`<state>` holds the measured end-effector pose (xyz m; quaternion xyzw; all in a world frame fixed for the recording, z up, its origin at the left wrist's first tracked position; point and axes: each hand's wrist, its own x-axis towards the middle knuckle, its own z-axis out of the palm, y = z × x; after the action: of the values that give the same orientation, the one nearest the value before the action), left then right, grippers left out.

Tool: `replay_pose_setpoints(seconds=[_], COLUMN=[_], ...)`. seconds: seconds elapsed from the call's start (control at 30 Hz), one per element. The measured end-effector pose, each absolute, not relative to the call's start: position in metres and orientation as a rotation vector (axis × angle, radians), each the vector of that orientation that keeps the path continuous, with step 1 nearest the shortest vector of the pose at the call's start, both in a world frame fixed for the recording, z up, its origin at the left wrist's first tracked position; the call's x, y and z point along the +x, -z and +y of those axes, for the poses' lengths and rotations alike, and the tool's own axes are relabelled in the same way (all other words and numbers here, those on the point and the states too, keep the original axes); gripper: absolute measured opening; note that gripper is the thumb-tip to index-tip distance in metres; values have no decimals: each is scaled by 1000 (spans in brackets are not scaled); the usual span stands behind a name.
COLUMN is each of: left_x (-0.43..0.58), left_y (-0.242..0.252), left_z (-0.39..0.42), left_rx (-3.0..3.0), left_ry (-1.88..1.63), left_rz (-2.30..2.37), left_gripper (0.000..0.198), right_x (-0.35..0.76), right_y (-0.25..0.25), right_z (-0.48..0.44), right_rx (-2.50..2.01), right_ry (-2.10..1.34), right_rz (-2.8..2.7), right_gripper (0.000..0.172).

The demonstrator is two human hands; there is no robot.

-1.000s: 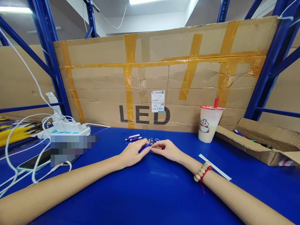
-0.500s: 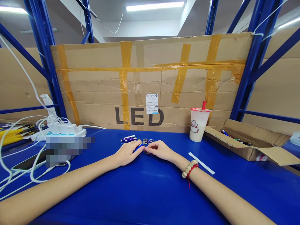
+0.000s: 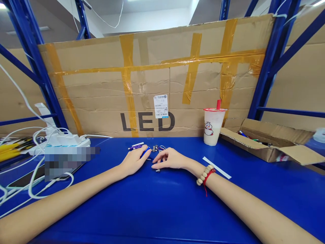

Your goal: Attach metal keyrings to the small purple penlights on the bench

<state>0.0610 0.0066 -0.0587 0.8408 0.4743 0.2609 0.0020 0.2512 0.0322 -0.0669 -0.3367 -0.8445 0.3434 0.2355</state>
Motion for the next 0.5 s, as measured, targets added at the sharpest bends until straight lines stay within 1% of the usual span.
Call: replay_pose_setpoints(seconds=[0.33, 0.5], left_x=[62, 62], left_y=[58, 58], left_z=[5, 4], left_rx=[2697, 2702], left_ry=[-804, -804], left_rz=[1466, 1472], left_gripper=[35, 34], right_x=[253, 253], right_y=[63, 64], right_z=[28, 28], right_rx=[-877, -864], right_ry=[-1042, -1059], right_rz=[-2433, -2405], right_gripper=[40, 33])
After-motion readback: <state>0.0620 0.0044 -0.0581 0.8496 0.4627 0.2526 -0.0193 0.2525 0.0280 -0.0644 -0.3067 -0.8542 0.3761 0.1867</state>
